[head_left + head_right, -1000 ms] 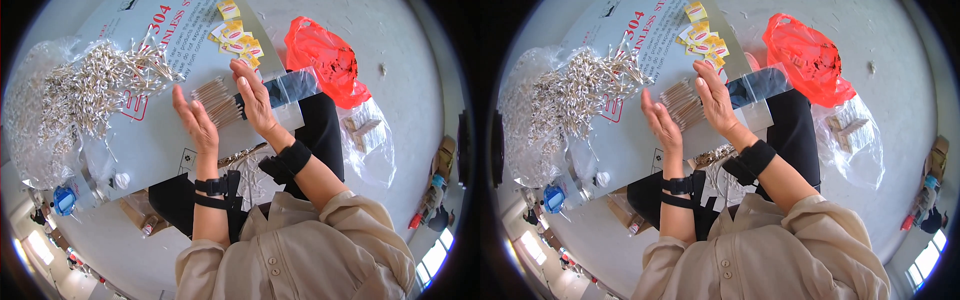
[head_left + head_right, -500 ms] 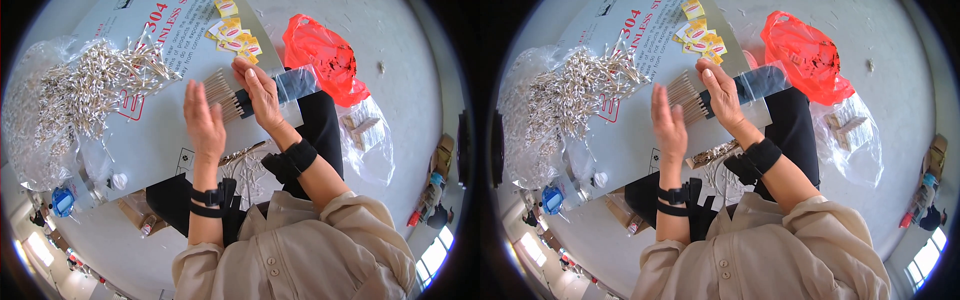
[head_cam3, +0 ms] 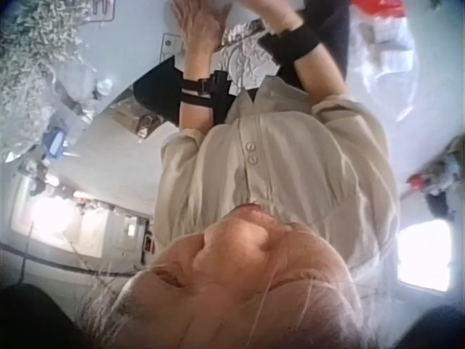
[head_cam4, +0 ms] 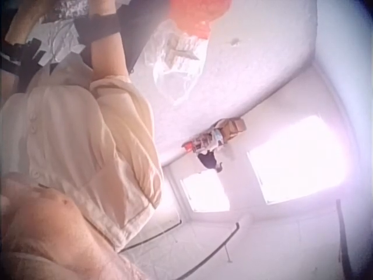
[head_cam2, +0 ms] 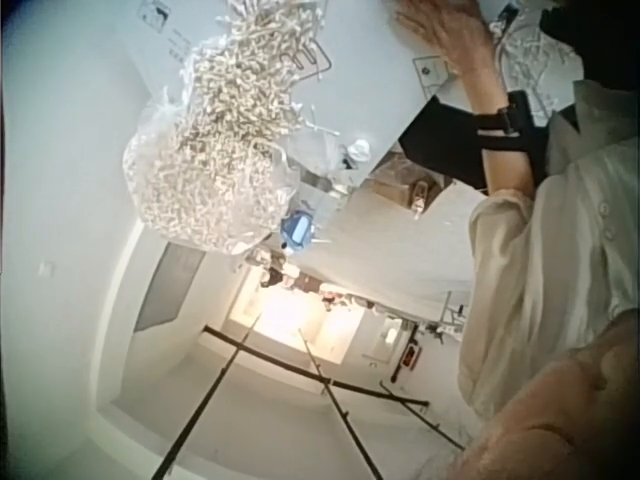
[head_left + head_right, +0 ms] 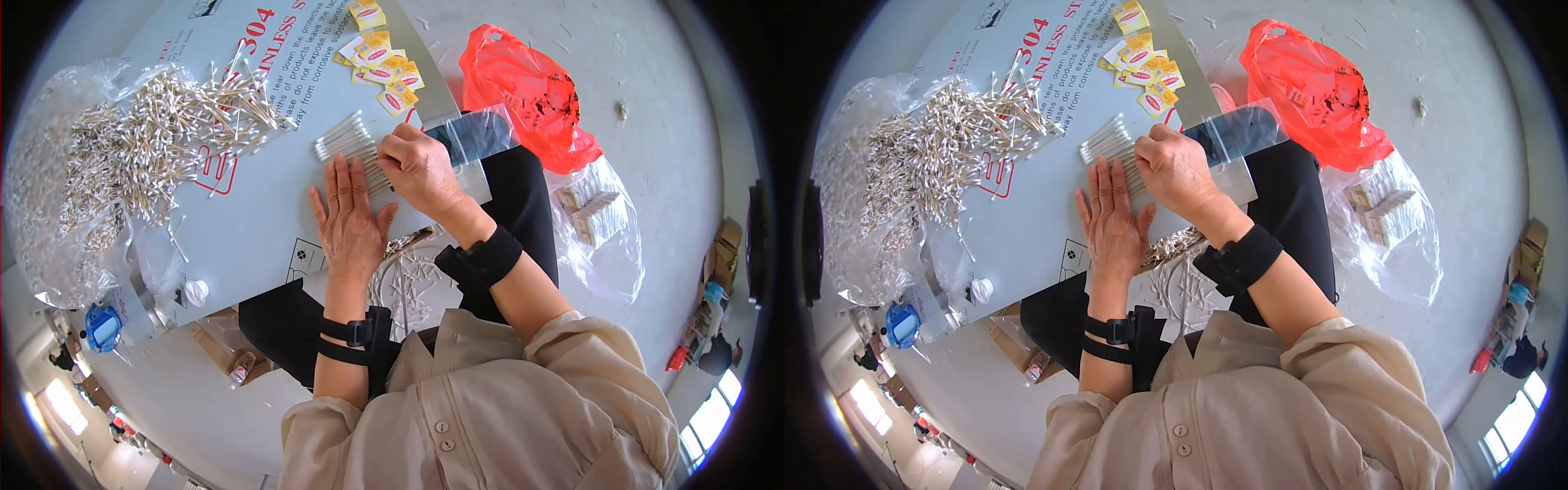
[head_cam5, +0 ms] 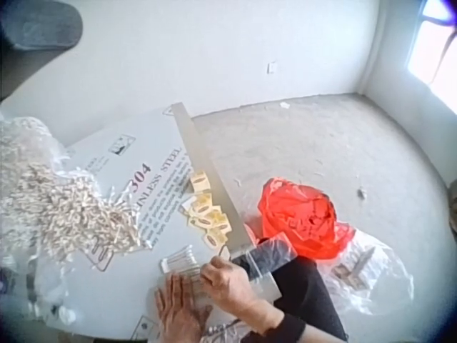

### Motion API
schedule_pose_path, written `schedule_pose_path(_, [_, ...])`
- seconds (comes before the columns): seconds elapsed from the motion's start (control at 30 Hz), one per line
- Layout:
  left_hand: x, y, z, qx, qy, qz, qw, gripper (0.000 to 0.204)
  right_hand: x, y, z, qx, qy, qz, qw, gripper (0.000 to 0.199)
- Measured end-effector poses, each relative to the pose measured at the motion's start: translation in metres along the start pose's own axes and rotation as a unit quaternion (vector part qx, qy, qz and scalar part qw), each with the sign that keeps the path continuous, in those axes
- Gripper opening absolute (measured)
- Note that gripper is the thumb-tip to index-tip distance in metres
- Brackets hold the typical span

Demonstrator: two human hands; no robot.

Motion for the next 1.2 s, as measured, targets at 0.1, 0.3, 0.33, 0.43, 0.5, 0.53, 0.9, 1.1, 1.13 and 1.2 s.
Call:
schedule_pose_path(0.1, [0.000,0.000,0.001,0.008,-0.005,0.002,1.000,0.082,0.004,-0.001,0.003,-0.029,-0.020,0.034,0.999,0.003])
schedule_pose_path(0.3, [0.000,0.002,0.000,0.005,-0.001,0.006,1.000,0.081,-0.014,0.002,0.007,0.062,0.040,-0.006,0.997,0.003])
schedule_pose_path(0.33, [0.000,0.002,0.000,0.006,0.000,0.007,1.000,0.081,-0.017,-0.001,0.007,0.062,0.041,-0.006,0.997,0.003])
schedule_pose_path(0.43, [0.000,0.001,-0.001,0.004,0.000,0.007,1.000,0.080,-0.025,-0.001,0.010,0.081,0.080,-0.088,0.990,0.004])
schedule_pose_path(0.5, [0.000,0.001,-0.002,0.001,0.002,0.008,1.000,0.079,-0.026,-0.003,0.014,0.026,0.117,-0.120,0.985,0.006])
schedule_pose_path(0.53, [0.000,-0.001,-0.004,0.039,-0.004,0.017,0.999,0.076,-0.023,-0.004,0.017,0.026,0.116,-0.121,0.986,0.006])
schedule_pose_path(0.9, [-0.066,0.003,-0.029,0.606,-0.082,0.233,0.756,0.059,-0.029,0.020,0.019,-0.430,0.059,0.094,0.896,0.044])
schedule_pose_path(1.1, [-0.070,0.009,-0.021,0.639,-0.067,0.225,0.732,0.058,-0.028,0.025,0.012,-0.398,0.056,0.036,0.915,0.046])
schedule_pose_path(1.13, [-0.068,0.010,-0.021,0.639,-0.069,0.226,0.732,0.058,-0.023,0.024,0.012,-0.399,0.056,0.034,0.915,0.046])
schedule_pose_path(1.2, [-0.067,0.010,-0.019,0.664,-0.063,0.211,0.715,0.062,-0.013,0.021,0.013,-0.427,0.084,0.067,0.898,0.047])
Point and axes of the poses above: each hand's wrist, its own x-axis away from the middle knuckle, its own y-axis out of the palm, z = x × y, the point moved 2 cm from there along -x, towards the middle knuckle, and after that the axes turned 5 degrees about -y, right-handed, at the moved point
